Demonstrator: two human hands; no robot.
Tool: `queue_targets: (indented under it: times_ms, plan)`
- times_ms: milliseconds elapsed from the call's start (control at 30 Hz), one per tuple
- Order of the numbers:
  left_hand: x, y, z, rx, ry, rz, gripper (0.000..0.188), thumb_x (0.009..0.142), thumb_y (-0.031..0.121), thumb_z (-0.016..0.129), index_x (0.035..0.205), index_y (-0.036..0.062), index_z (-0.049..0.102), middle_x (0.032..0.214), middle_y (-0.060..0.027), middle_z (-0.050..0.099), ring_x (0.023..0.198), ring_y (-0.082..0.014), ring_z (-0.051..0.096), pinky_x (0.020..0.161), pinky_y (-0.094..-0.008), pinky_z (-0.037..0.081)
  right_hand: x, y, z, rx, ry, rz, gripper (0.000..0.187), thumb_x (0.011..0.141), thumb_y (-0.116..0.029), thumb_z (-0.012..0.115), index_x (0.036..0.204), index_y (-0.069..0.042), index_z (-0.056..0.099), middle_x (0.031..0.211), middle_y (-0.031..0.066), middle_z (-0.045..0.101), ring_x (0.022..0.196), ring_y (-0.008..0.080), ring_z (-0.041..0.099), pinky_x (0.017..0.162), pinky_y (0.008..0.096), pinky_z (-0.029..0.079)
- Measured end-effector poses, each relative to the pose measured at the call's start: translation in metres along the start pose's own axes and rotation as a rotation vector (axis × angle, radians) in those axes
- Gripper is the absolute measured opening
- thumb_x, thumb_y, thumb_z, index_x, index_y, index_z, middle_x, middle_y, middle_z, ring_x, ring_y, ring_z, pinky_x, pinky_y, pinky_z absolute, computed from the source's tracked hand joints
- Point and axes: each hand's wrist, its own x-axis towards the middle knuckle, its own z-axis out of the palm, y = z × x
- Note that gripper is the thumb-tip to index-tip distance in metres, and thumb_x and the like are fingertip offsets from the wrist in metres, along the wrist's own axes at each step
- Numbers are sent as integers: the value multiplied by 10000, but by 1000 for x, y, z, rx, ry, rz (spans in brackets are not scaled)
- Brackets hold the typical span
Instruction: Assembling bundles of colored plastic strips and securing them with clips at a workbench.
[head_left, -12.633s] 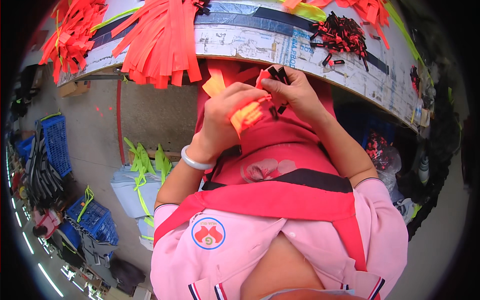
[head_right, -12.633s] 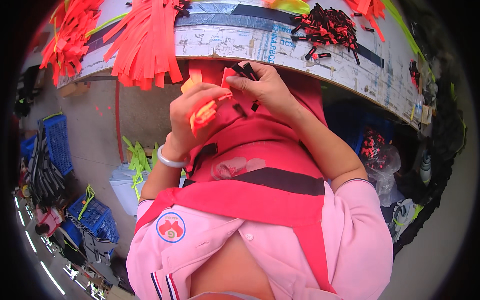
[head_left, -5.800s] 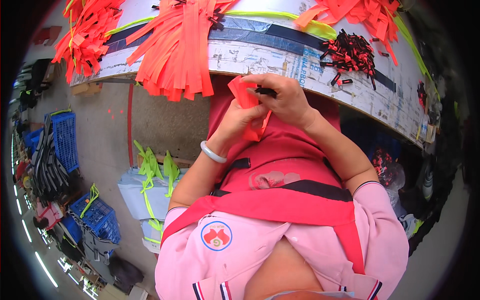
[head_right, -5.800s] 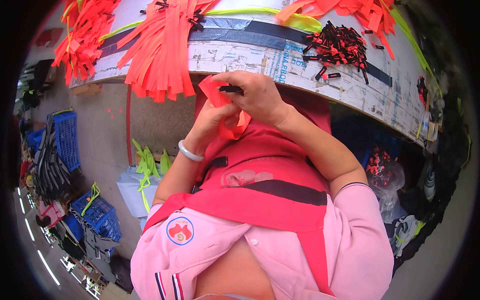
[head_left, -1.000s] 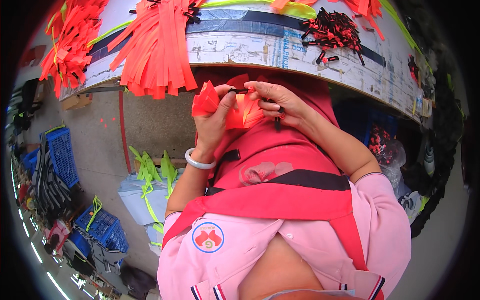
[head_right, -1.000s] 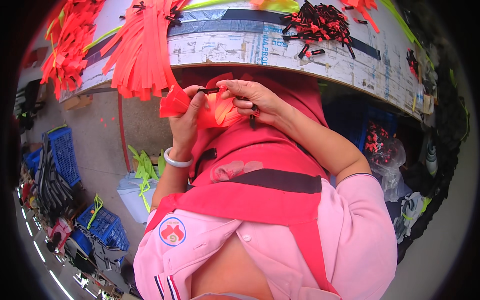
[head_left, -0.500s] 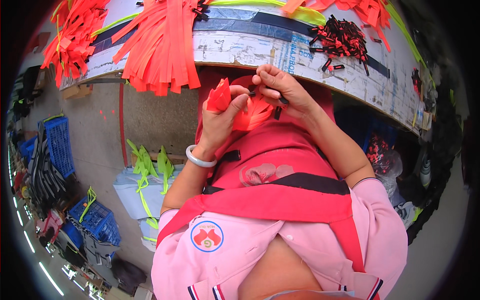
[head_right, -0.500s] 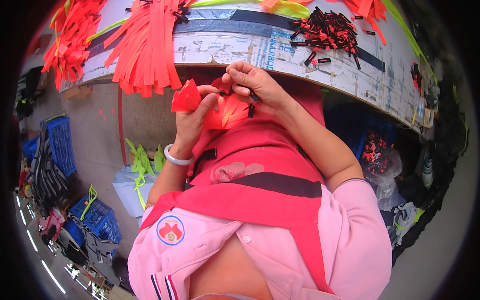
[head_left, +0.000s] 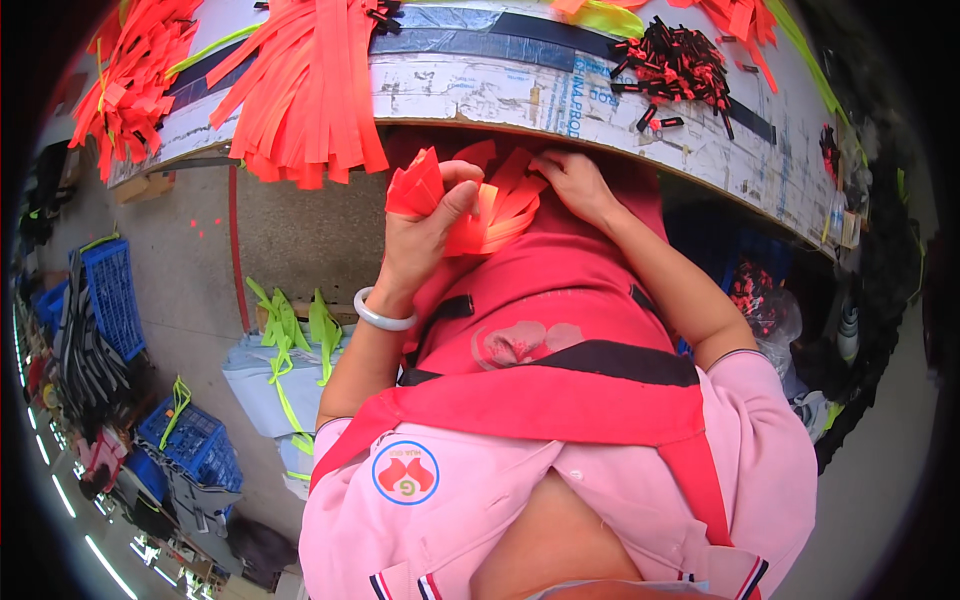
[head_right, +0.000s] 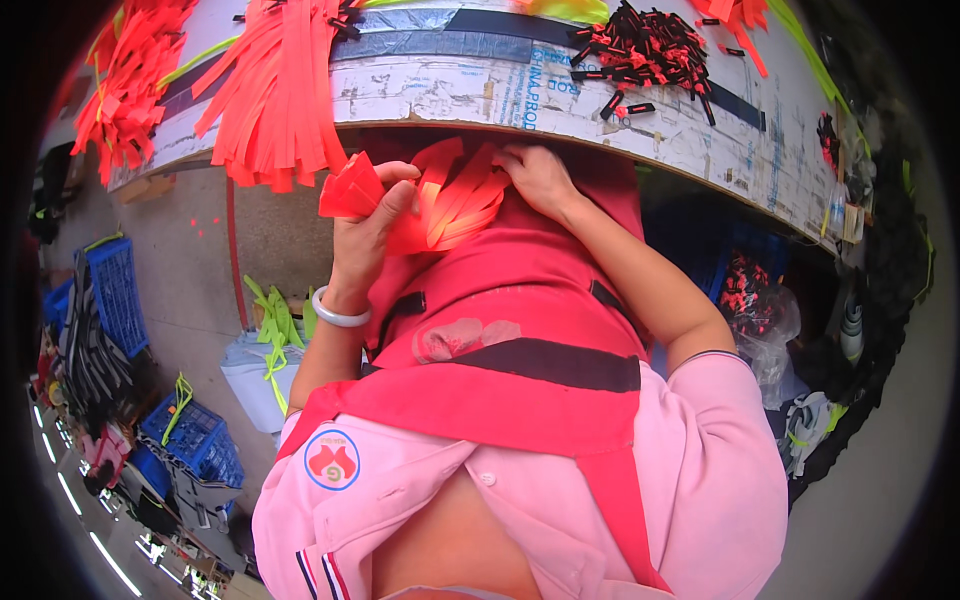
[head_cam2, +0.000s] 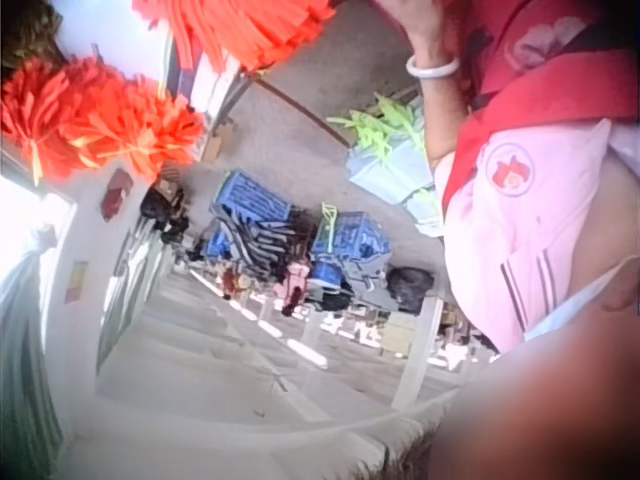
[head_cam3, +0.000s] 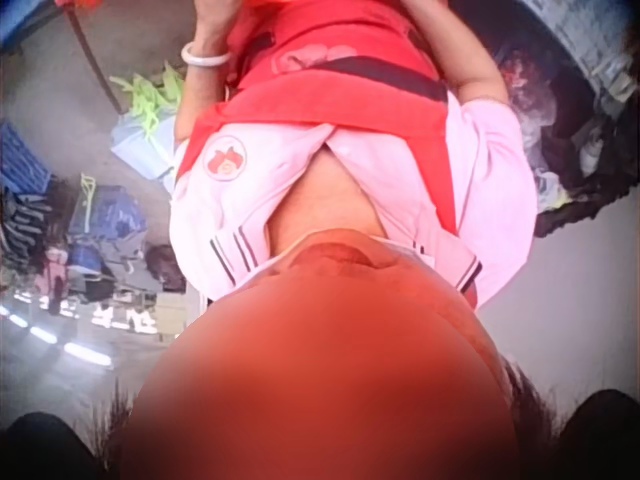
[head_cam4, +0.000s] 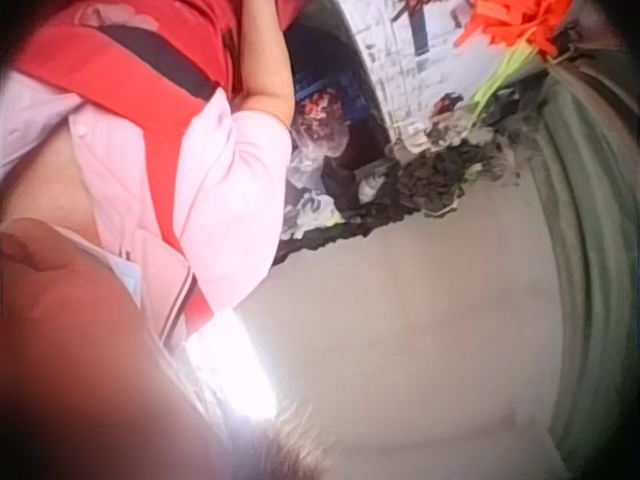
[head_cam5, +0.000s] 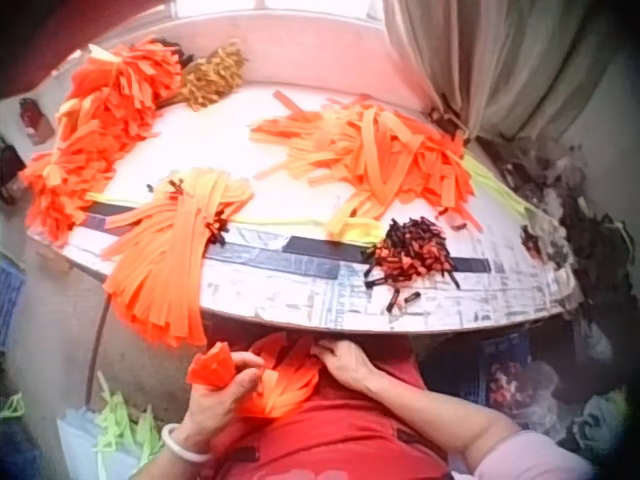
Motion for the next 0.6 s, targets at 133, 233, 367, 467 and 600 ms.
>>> queue_targets:
  times_ms: [133, 233, 367, 467, 600]
  plan:
    - [0, -1, -2, -7, -25, -14, 181, 938, 94, 589, 1088, -6, 610, 797, -17, 588, 743, -95, 553, 704, -232, 445, 13, 0, 10, -322, 94, -188, 326, 939, -244, 495, 1219, -108, 594, 1149, 211, 615, 1037, 376, 596, 846, 424, 485]
    - [0, -1, -1, 17, -36, -33, 188, 937, 93, 591, 1094, -9, 612, 804, -16, 595, 748, -94, 557, 707, -234, 448, 29, 17, 32, -614, 187, -311, 377, 934, -238, 460, 1283, -119, 533, 1265, 220, 537, 1076, 385, 574, 857, 459, 477]
    - [-2, -1, -1, 41, -50, -40, 193, 935, 92, 592, 1095, -14, 615, 803, -13, 597, 754, -90, 561, 716, -234, 450, 63, 29, 42, -651, 428, -533, 351, 935, -225, 453, 1232, -66, 552, 1284, 217, 514, 1106, 402, 540, 931, 470, 429]
    - [-3, 2, 1, 42, -73, -59, 181, 924, 75, 605, 1083, -7, 629, 817, -14, 612, 749, -85, 571, 705, -229, 461, 83, 36, 46, -323, 457, -338, 326, 932, -206, 455, 1174, -16, 564, 1210, 206, 558, 1102, 390, 532, 965, 472, 392]
    - [-1, 2, 0, 63, -117, -99, 188, 902, 60, 632, 1079, -1, 641, 821, -11, 628, 745, -76, 582, 693, -227, 473, 82, 39, 40, -247, 467, -405, 286, 929, -182, 481, 1128, -10, 592, 1120, 208, 599, 1057, 382, 555, 912, 448, 427]
